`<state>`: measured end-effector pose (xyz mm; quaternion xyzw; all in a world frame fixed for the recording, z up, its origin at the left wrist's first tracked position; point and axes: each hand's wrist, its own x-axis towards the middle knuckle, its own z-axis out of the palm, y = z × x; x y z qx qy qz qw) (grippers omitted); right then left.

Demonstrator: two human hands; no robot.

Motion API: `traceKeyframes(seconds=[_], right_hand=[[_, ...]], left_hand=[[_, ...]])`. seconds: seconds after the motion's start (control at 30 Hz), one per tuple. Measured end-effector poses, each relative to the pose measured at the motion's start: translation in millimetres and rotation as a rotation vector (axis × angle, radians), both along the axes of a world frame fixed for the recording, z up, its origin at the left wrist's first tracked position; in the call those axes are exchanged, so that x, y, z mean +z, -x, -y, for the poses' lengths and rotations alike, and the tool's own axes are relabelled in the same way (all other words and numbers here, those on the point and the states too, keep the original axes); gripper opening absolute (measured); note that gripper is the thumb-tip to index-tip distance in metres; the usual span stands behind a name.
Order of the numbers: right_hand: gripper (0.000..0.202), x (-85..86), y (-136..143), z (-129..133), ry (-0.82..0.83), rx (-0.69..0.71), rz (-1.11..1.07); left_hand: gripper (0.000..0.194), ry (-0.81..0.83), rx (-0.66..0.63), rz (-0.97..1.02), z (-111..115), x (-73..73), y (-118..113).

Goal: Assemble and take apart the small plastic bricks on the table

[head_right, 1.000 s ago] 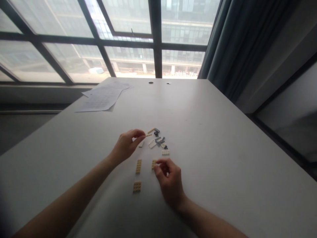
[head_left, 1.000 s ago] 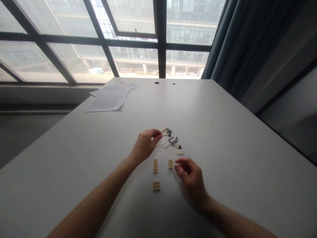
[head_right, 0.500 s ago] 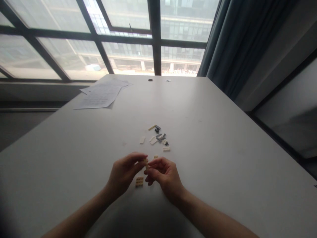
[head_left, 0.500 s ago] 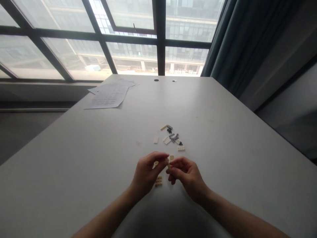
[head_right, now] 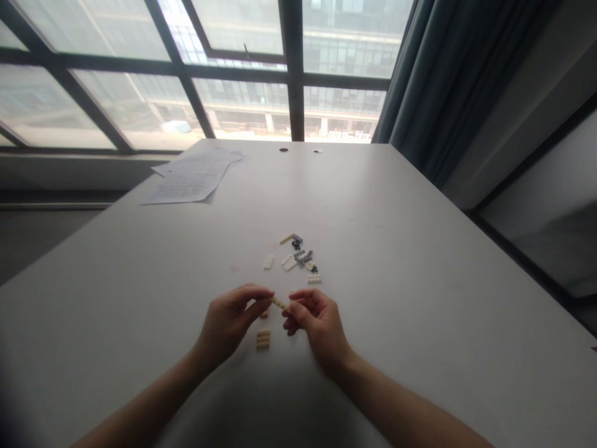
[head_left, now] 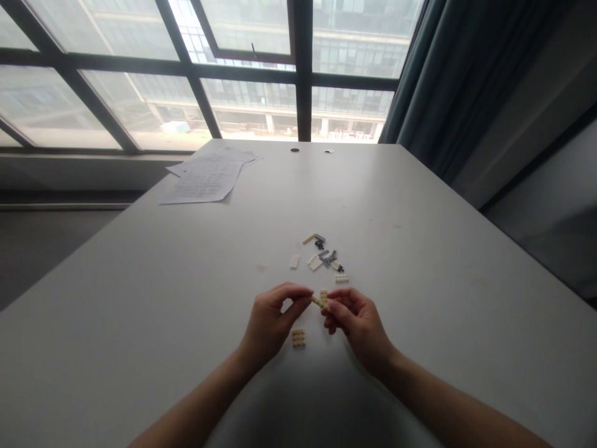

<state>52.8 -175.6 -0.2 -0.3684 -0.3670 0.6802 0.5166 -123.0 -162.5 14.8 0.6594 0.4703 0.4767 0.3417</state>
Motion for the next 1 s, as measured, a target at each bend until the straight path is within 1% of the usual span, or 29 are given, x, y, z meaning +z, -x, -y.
traceKeyframes(seconds=[0.13, 0.3, 0.37, 0.57, 0.73, 0.8, 0.87, 1.0], right_hand=[[0.021, 1.1, -1, -2, 0.048, -0.013, -0.027], [0.021, 2.7, 0, -1, 0.068, -0.008, -0.042], [0.021, 2.7, 0, -1, 0.047, -0.009, -0.024], [0.018, 2.6, -2, -1, -0.081, -0.036, 0.129], [0.017, 2.0, -1, 2, -0.102, -0.038, 0.148], [0.017, 2.4, 0, 4, -0.098, -0.039, 0.163], [0.016, 3.1, 1, 4, -0.097, -0.057, 0.194], [0.016, 4.7, -1, 3, -0.098, -0.087, 0.245]], left_hand=[[0.011, 0.033, 0.041, -0.087, 1, -2.3, -2], [0.014, 0.083, 0.045, -0.113, 3, -1.5, -3], [0.012, 0.077, 0.046, -0.105, 3, -2.1, -2], [0.008, 0.048, 0.011, -0.03, 2, -8.4, 0], [0.015, 0.024, 0.068, -0.063, 2, -8.2, -1], [0.014, -0.036, 0.09, -0.131, 3, -5.9, -1], [0.013, -0.143, 0.109, -0.211, 5, -3.1, -2], [0.022, -0.363, 0.056, -0.324, 5, 3.6, 2]])
